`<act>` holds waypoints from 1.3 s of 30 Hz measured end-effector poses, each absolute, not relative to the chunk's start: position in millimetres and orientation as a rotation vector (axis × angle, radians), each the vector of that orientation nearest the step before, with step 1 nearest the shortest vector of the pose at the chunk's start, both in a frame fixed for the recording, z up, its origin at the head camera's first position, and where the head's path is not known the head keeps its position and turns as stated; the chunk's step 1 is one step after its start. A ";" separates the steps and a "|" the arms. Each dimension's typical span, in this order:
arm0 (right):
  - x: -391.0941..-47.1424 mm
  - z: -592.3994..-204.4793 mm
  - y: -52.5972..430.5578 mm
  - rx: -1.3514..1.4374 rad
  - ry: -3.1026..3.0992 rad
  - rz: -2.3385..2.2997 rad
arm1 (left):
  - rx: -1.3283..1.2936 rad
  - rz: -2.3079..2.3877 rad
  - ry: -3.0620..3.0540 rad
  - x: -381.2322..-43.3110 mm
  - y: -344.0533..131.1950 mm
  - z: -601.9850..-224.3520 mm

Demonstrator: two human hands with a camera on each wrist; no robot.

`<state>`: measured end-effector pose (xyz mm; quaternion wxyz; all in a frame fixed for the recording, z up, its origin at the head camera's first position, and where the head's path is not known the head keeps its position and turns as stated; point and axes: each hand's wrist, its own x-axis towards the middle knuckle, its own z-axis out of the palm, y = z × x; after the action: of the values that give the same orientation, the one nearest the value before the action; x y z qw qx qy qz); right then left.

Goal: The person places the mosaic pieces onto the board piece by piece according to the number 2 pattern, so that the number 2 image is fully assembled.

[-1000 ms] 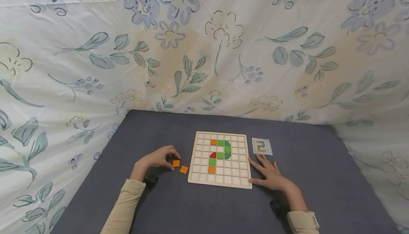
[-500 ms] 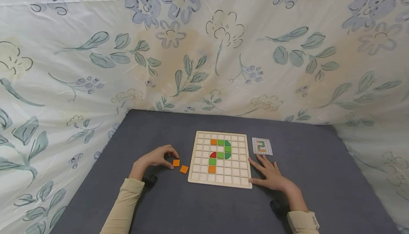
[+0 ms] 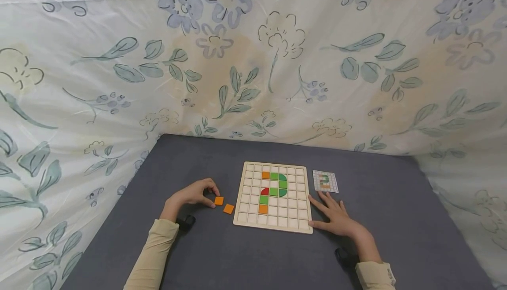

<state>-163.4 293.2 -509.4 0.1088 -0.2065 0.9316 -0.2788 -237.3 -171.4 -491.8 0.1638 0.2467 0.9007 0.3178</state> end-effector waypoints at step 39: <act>-162.8 -511.3 292.0 -0.571 2.719 -0.849 | 0.832 0.841 2.635 -234.7 -153.5 -486.7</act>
<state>-162.8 292.0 -511.3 0.1179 -0.1953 0.9294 -0.2901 -234.7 -153.5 -486.7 0.1260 0.2859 0.9050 0.2887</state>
